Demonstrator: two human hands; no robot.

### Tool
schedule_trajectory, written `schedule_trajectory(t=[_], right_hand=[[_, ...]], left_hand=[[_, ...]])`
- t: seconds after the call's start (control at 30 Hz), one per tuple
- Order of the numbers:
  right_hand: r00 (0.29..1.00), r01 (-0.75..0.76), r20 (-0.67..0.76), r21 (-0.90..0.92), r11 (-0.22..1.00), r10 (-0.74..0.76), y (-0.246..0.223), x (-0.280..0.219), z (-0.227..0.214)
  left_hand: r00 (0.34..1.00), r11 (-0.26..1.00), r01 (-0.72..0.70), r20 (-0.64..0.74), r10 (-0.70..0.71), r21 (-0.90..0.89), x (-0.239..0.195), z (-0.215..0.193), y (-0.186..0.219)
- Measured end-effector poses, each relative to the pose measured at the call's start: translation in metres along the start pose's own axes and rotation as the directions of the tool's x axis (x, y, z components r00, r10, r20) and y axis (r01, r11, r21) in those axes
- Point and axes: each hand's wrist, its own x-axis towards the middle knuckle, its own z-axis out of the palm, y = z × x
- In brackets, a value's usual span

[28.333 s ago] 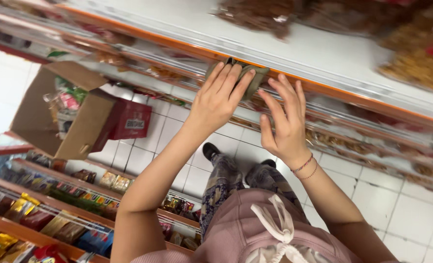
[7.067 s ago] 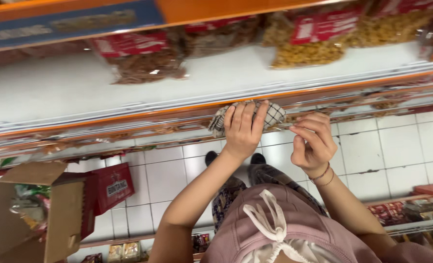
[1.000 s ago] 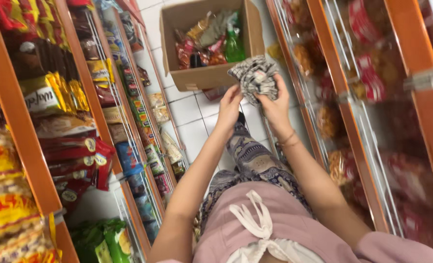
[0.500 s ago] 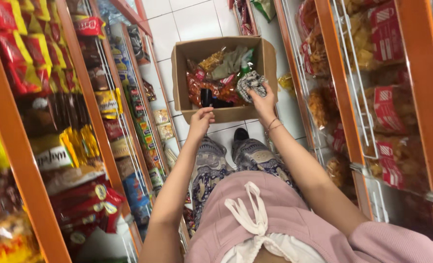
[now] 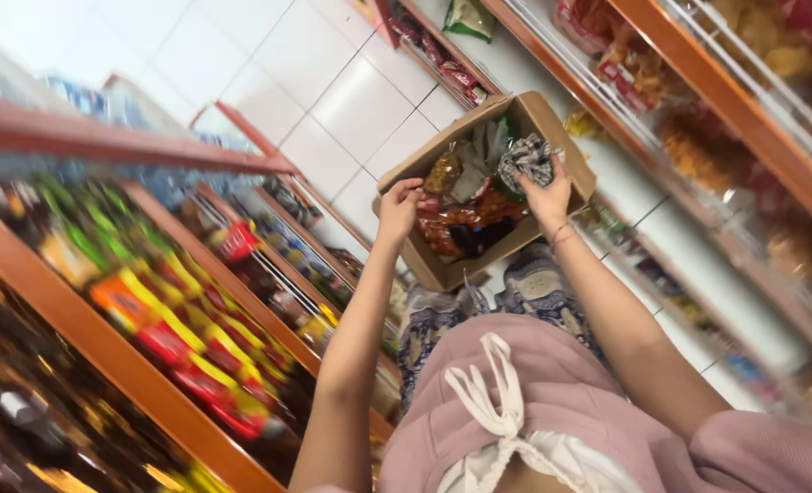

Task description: The person sprays a cleaning solution onto a grocery store shelf and wipes it down with a cloth. They then use a second cloth to dry the shelf surface. Finally, the person picks up packaged snacks from a cardboard box and places them onto the cleaned shelf.

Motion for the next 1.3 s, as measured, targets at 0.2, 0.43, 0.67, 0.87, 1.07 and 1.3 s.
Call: schedule_trajectory(t=[0.2,0.43,0.67,0.87,1.07,1.3], right_hand=[[0.969,-0.183,-0.106,0.297,0.937,0.223,0.011,-0.028,0.027],[0.904,-0.265,-0.398,-0.234,0.936,0.157,0.028,-0.078,0.012],[0.822,-0.561,-0.250,-0.209,0.801,0.511,0.019,-0.084,0.009],[0.779,-0.627,-0.162,-0.240,0.741,0.606,0.042,-0.077,0.010],[0.759,-0.641,-0.105,-0.292,0.710,0.642,0.046,-0.069,0.002],[0.668,-0.742,-0.205,-0.253,0.621,0.715,0.030,-0.068,-0.011]], left_hand=[[0.958,0.840,-0.259,0.237,0.160,0.477,0.064,-0.010,0.042],[0.893,-0.032,-0.446,0.447,0.060,0.895,0.105,0.016,0.054],[0.847,-0.170,-0.459,0.487,0.212,0.872,0.147,0.040,0.042],[0.834,-0.213,-0.511,0.540,0.110,0.833,0.170,0.065,0.046],[0.824,-0.215,-0.536,0.561,0.081,0.817,0.187,0.078,0.052],[0.754,-0.273,-0.627,0.656,0.021,0.730,0.185,0.102,0.055]])
